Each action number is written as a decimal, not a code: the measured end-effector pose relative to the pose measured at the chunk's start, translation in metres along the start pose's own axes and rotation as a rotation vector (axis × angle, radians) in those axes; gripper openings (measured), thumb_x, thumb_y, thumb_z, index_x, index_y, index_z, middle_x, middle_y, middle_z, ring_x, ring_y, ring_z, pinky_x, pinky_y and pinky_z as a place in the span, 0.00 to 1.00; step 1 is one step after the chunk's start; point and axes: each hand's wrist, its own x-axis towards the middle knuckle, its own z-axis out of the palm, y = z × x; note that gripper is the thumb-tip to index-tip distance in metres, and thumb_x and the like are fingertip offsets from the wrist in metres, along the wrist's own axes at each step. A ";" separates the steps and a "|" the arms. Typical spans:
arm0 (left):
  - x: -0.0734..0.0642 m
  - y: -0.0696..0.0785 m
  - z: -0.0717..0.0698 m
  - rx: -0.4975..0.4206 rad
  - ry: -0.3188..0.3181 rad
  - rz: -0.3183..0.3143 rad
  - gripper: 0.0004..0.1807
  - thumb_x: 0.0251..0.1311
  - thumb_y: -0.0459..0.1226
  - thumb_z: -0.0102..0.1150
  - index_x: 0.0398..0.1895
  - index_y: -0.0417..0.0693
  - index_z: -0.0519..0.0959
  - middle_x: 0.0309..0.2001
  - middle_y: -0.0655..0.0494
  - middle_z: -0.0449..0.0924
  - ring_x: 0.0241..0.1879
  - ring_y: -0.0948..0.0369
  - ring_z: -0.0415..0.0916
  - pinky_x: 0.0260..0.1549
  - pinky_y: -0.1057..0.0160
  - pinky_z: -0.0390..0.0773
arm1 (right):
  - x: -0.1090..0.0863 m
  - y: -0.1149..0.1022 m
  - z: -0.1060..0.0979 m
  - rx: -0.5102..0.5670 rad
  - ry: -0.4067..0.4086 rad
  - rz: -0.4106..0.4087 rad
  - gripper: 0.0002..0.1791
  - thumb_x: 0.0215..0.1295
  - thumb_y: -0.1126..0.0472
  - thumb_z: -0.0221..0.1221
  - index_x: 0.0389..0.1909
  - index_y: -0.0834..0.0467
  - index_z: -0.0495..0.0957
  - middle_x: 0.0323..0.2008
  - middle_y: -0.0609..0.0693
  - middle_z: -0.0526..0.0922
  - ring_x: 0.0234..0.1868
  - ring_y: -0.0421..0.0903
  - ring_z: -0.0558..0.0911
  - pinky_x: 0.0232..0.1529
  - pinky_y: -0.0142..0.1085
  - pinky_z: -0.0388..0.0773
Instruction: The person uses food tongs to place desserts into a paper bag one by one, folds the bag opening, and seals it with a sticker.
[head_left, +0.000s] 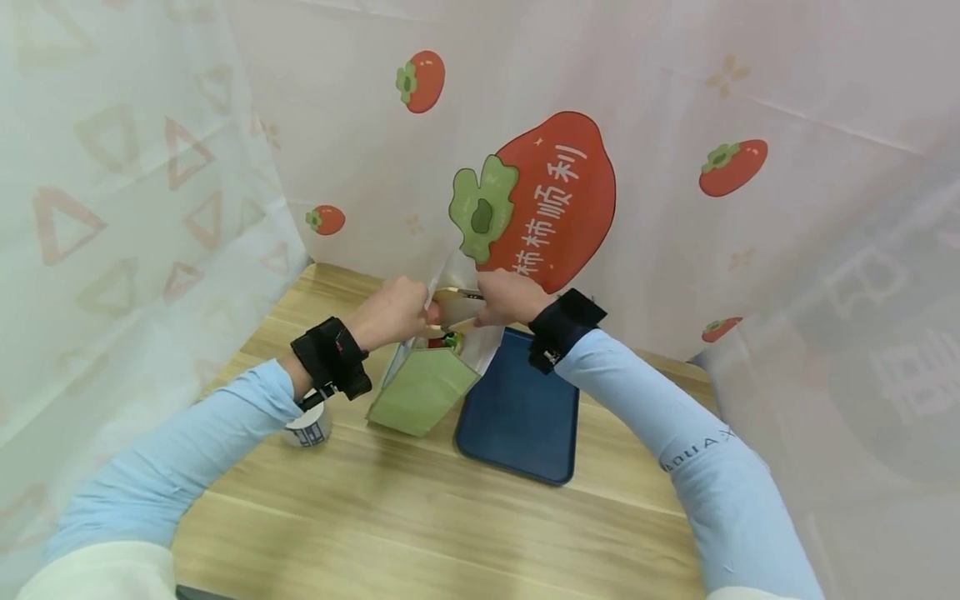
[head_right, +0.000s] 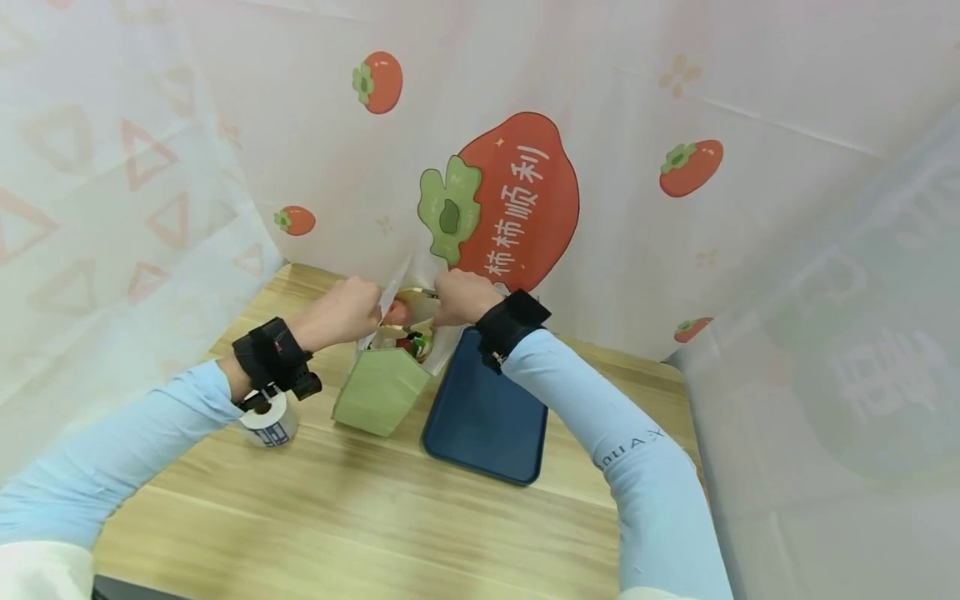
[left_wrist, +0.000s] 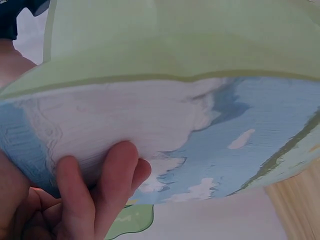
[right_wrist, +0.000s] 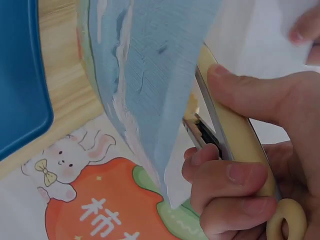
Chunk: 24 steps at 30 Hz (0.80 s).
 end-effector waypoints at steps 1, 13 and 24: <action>0.000 0.000 0.000 0.010 0.003 0.007 0.10 0.59 0.30 0.58 0.20 0.41 0.77 0.19 0.55 0.71 0.17 0.62 0.70 0.17 0.69 0.64 | -0.004 0.002 -0.002 0.003 0.003 -0.008 0.23 0.58 0.51 0.69 0.49 0.61 0.80 0.33 0.51 0.83 0.30 0.47 0.77 0.30 0.35 0.71; 0.000 -0.004 -0.004 -0.021 -0.014 -0.029 0.07 0.60 0.27 0.52 0.26 0.35 0.78 0.22 0.50 0.74 0.17 0.60 0.73 0.15 0.68 0.69 | -0.085 0.042 -0.027 0.215 0.175 -0.129 0.35 0.58 0.56 0.70 0.65 0.58 0.70 0.51 0.57 0.81 0.47 0.53 0.80 0.51 0.46 0.78; 0.002 -0.012 -0.004 0.011 0.005 -0.009 0.12 0.53 0.24 0.49 0.15 0.42 0.70 0.16 0.56 0.65 0.17 0.60 0.65 0.17 0.66 0.63 | -0.178 0.099 -0.013 0.343 0.356 0.143 0.16 0.67 0.52 0.63 0.38 0.60 0.72 0.20 0.48 0.62 0.20 0.45 0.61 0.25 0.37 0.57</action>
